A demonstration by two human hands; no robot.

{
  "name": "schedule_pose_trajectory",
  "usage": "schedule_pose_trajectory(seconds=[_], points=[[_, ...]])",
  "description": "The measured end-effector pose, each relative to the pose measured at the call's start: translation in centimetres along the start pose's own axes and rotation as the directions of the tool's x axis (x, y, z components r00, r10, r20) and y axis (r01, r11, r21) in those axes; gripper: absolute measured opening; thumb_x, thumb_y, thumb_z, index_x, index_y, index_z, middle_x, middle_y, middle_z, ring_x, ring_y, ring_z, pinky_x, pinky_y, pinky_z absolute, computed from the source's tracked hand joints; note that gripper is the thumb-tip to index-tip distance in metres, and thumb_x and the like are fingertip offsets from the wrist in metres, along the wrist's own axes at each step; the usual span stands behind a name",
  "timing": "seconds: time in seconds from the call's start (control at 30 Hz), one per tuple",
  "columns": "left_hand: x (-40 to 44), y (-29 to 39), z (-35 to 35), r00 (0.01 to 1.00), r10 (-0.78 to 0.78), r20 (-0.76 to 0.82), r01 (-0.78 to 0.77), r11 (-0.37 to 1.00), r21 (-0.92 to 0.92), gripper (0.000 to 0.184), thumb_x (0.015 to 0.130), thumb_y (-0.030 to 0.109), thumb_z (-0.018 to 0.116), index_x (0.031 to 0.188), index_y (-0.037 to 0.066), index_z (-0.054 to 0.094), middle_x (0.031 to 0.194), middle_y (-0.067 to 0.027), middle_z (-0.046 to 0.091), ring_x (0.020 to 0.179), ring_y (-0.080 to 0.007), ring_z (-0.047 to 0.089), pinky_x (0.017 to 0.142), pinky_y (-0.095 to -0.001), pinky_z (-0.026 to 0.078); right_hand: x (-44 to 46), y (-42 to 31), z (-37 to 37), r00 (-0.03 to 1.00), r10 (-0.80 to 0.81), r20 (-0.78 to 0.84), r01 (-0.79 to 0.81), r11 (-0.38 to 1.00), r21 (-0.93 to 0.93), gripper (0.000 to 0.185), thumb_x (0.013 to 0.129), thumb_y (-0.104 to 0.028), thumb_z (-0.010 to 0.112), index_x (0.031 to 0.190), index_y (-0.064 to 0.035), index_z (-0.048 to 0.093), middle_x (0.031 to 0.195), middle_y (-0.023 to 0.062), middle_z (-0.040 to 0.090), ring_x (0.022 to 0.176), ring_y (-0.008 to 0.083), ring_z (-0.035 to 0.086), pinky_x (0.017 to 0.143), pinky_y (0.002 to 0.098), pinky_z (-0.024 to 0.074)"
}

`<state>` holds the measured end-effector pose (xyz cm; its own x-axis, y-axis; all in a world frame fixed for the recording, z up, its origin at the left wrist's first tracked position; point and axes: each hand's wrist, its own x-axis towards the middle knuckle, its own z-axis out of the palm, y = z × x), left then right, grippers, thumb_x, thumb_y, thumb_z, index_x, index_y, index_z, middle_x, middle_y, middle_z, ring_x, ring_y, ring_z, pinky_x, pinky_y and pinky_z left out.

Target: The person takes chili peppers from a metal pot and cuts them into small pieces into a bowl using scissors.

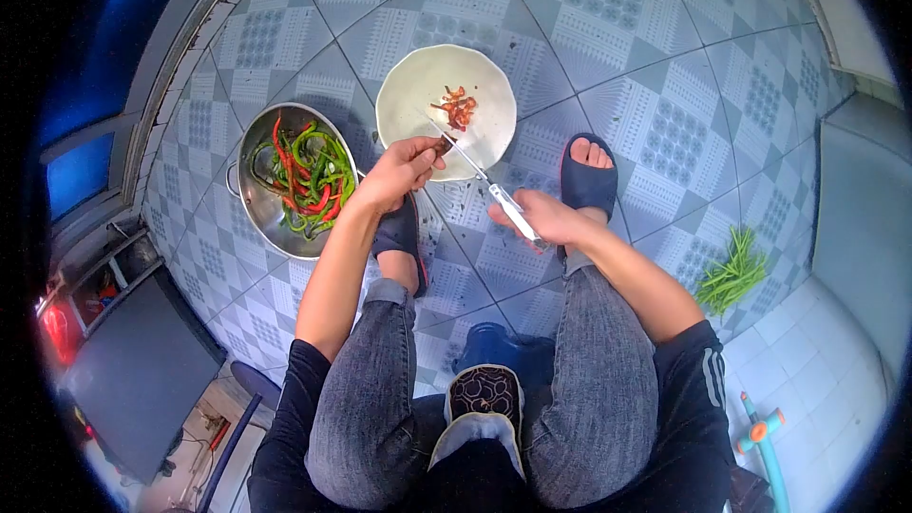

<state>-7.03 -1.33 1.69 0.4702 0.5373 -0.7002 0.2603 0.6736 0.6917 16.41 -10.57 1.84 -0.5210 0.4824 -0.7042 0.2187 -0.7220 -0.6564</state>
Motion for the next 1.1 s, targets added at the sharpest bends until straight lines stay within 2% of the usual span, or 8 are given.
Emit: schedule_pose_trajectory(seconds=[0.23,0.4,0.53,0.6,0.73,0.8,0.9,1.1], points=[[0.1,0.0,-0.4,0.996,0.061,-0.06,-0.061,0.998,0.01,0.027,0.09,0.008,0.039,0.111,-0.002,0.052,0.08,-0.0032,0.055,0.059,-0.0061,0.043,0.051,-0.0196,0.038,-0.5,-0.1,0.0,0.999,0.046,0.012,-0.047,0.998,0.048,0.043,0.084,-0.042,0.055,0.07,-0.0027,0.046,0.052,0.0016,0.048,0.041,0.0083,0.048,0.036,0.0221,0.0364],[0.2,0.1,-0.2,0.995,0.062,-0.079,-0.062,0.998,-0.003,0.027,0.091,0.01,0.04,0.112,-0.002,0.051,0.081,-0.003,0.056,0.061,-0.0059,0.043,0.053,-0.0191,0.039,-0.3,0.4,-0.3,0.983,-0.077,0.165,0.071,0.997,0.04,0.047,0.083,-0.048,0.053,0.085,-0.003,0.04,0.065,-0.0004,0.043,0.052,0.0048,0.045,0.044,0.0195,0.0382],[0.1,0.2,0.2,0.997,0.048,-0.067,-0.043,0.996,0.075,0.027,0.091,0.011,0.042,0.113,-0.002,0.051,0.081,-0.0021,0.056,0.061,-0.0051,0.042,0.053,-0.0179,0.037,0.0,0.4,-0.5,0.989,-0.018,0.144,0.013,0.999,0.034,0.05,0.082,-0.052,0.052,0.084,-0.0026,0.041,0.069,0.0016,0.046,0.055,0.005,0.046,0.046,0.02,0.0377],[0.2,0.1,0.3,0.995,0.076,-0.063,-0.067,0.99,0.126,0.027,0.091,0.01,0.043,0.113,-0.002,0.051,0.08,-0.0017,0.056,0.06,-0.0048,0.042,0.053,-0.0178,0.037,0.3,0.5,-0.4,0.993,-0.079,0.087,0.09,0.988,-0.127,0.053,0.081,-0.054,0.052,0.086,-0.0021,0.042,0.073,0.0031,0.049,0.056,0.0058,0.047,0.046,0.0206,0.0377],[0.6,-0.4,0.4,0.987,0.139,-0.074,-0.122,0.973,0.197,0.026,0.09,0.01,0.043,0.112,-0.003,0.052,0.077,-0.001,0.055,0.057,-0.0046,0.04,0.05,-0.018,0.035,-0.1,-0.6,-0.2,0.992,-0.105,0.065,0.114,0.98,-0.166,0.051,0.083,-0.052,0.051,0.082,-0.0011,0.046,0.067,0.0035,0.051,0.051,0.0075,0.047,0.043,0.0221,0.0379],[0.7,-0.5,0.4,0.987,0.132,-0.086,-0.115,0.977,0.179,0.026,0.089,0.008,0.043,0.109,-0.003,0.054,0.075,-0.0025,0.056,0.058,-0.0057,0.042,0.053,-0.0194,0.038,-0.2,-1.0,-0.2,0.997,0.064,0.046,-0.066,0.997,0.035,0.05,0.084,-0.05,0.05,0.074,-0.0008,0.048,0.056,0.0024,0.05,0.043,0.0096,0.048,0.038,0.0239,0.0381],[0.8,-0.4,0.5,0.989,0.099,-0.106,-0.088,0.99,0.11,0.025,0.089,0.007,0.042,0.108,-0.004,0.055,0.075,-0.0041,0.056,0.059,-0.007,0.045,0.055,-0.0208,0.041,0.1,-0.5,0.0,1.0,-0.001,0.019,0.001,0.999,0.039,0.048,0.085,-0.047,0.051,0.068,-0.0017,0.048,0.049,0.0017,0.047,0.038,0.0109,0.048,0.034,0.0249,0.0373],[1.3,-0.5,0.1,0.987,0.06,-0.151,-0.054,0.998,0.04,0.027,0.092,0.014,0.041,0.112,-0.001,0.052,0.08,-0.0029,0.056,0.063,-0.0073,0.05,0.06,-0.0204,0.046,-0.2,-2.2,0.3,0.992,0.086,-0.09,-0.078,0.993,0.086,0.041,0.085,-0.041,0.054,0.07,-0.0029,0.05,0.05,0.0015,0.048,0.04,0.0097,0.049,0.034,0.0236,0.0392]])
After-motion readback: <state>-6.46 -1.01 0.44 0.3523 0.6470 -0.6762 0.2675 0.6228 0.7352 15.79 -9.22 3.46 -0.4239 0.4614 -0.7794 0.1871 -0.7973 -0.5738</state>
